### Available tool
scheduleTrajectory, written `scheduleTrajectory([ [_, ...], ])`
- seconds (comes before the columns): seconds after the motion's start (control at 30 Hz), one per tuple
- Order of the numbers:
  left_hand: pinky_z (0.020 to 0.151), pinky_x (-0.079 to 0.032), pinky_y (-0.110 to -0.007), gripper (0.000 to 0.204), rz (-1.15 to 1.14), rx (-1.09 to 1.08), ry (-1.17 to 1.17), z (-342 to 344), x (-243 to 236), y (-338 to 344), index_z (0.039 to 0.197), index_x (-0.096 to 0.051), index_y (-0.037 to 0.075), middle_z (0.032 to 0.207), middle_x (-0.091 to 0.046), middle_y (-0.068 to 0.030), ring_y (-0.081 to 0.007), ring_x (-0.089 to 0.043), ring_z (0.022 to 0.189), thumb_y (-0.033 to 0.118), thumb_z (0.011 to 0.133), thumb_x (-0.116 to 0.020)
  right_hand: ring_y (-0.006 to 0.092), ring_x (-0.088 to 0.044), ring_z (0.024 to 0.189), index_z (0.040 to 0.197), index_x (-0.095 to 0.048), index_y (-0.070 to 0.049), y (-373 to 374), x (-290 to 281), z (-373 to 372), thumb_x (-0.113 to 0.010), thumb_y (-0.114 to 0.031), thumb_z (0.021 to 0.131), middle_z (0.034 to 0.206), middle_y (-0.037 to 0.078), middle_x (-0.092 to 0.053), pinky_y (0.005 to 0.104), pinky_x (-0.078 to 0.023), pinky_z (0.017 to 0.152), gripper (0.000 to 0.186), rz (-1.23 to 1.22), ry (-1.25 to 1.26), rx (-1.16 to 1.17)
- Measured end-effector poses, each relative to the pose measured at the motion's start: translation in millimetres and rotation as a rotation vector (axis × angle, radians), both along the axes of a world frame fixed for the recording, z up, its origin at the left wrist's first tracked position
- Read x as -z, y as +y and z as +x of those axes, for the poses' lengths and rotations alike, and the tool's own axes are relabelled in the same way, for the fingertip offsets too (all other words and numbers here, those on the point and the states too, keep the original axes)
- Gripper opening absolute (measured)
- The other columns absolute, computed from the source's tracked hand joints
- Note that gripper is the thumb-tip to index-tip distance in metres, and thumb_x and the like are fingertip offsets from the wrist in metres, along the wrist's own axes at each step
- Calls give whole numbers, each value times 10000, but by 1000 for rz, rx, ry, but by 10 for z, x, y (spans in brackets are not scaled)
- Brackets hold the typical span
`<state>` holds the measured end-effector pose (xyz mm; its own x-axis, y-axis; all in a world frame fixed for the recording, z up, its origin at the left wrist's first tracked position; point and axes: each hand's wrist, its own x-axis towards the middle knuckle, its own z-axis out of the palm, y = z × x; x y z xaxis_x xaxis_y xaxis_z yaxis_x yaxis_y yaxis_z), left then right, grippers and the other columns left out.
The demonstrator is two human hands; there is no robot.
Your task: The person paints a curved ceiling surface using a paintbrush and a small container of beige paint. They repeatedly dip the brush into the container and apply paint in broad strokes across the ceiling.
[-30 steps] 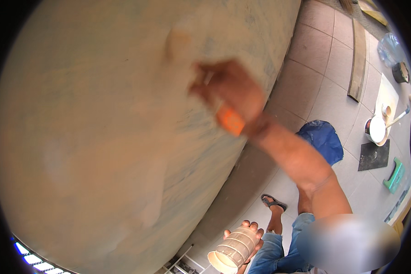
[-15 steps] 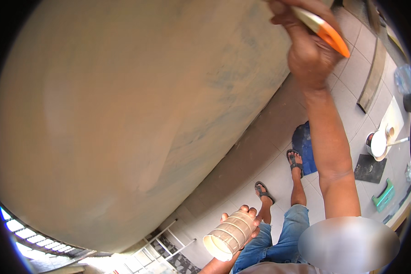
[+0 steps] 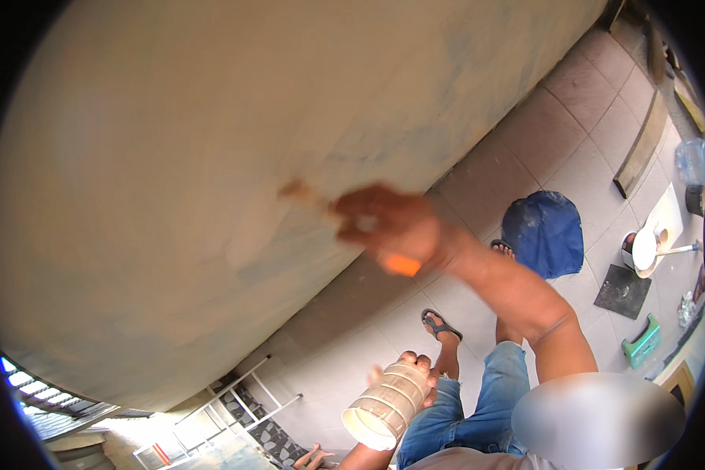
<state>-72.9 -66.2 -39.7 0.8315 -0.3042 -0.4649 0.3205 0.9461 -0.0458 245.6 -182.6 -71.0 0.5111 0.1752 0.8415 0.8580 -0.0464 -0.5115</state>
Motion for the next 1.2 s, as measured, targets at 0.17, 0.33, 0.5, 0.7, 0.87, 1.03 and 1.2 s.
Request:
scheduleTrajectory([
  [0.17, 830, -591, -496, 654, 33, -108, 1, -497, 85, 493, 1430, -580, 46, 1351, -587, -191, -381, -546, 1191, 564, 1034, -637, 292, -776, 942, 987, -800, -64, -566, -362, 442, -789, 88, 767, 1006, 134, -796, 336, -617, 755, 267, 291, -175, 673],
  [0.33, 847, -590, -503, 662, 56, -165, -2, -1027, 287, 929, 1442, -576, 59, 1369, -594, -189, -372, -553, 1195, 583, 1040, -614, 299, -764, 964, 991, -796, -63, 353, -99, -124, -807, 56, 700, 1126, 139, -778, 345, -628, 741, 315, 141, -66, 465],
  [0.5, 891, -587, -510, 657, 54, -194, -64, -1240, 301, 1237, 1466, -557, 64, 1394, -582, -187, -374, -543, 1235, 571, 1052, -603, 309, -759, 998, 1006, -765, -65, 1278, -13, -802, -811, -5, 765, 1179, 146, -763, 363, -647, 766, 253, 84, -127, -5],
  [0.7, 920, -581, -512, 659, 36, -236, -123, -1520, 385, 1394, 1484, -545, 69, 1416, -571, -185, -375, -534, 1263, 570, 1060, -597, 282, -767, 951, 949, -774, -26, 511, -375, -224, -785, 77, 775, 1003, 132, -790, 345, -629, 791, 202, 148, -76, 330],
  [0.87, 923, -569, -507, 656, 17, -232, -108, -1721, 471, 1499, 1476, -564, 78, 1412, -576, -171, -370, -530, 1275, 576, 1051, -613, 281, -766, 955, 964, -780, -25, 414, -455, -110, -760, 92, 838, 1019, 133, -789, 335, -617, 777, 173, 358, -144, 648],
  [1.03, 914, -569, -518, 653, 29, -241, -103, -1736, 412, 1485, 1472, -545, 70, 1400, -566, -181, -376, -522, 1256, 573, 1059, -600, 327, -764, 971, 992, -781, -67, 1350, -277, -736, -811, 87, 744, 1132, 178, -775, 385, -623, 773, 293, 35, -166, 128],
  [1.2, 911, -570, -519, 646, 27, -262, -138, -1740, 376, 1451, 1466, -548, 70, 1389, -566, -184, -380, -521, 1256, 566, 1057, -608, 272, -755, 932, 952, -752, -61, 1110, -397, -664, -772, 68, 785, 1066, 88, -777, 351, -622, 755, 212, 92, -117, 93],
])
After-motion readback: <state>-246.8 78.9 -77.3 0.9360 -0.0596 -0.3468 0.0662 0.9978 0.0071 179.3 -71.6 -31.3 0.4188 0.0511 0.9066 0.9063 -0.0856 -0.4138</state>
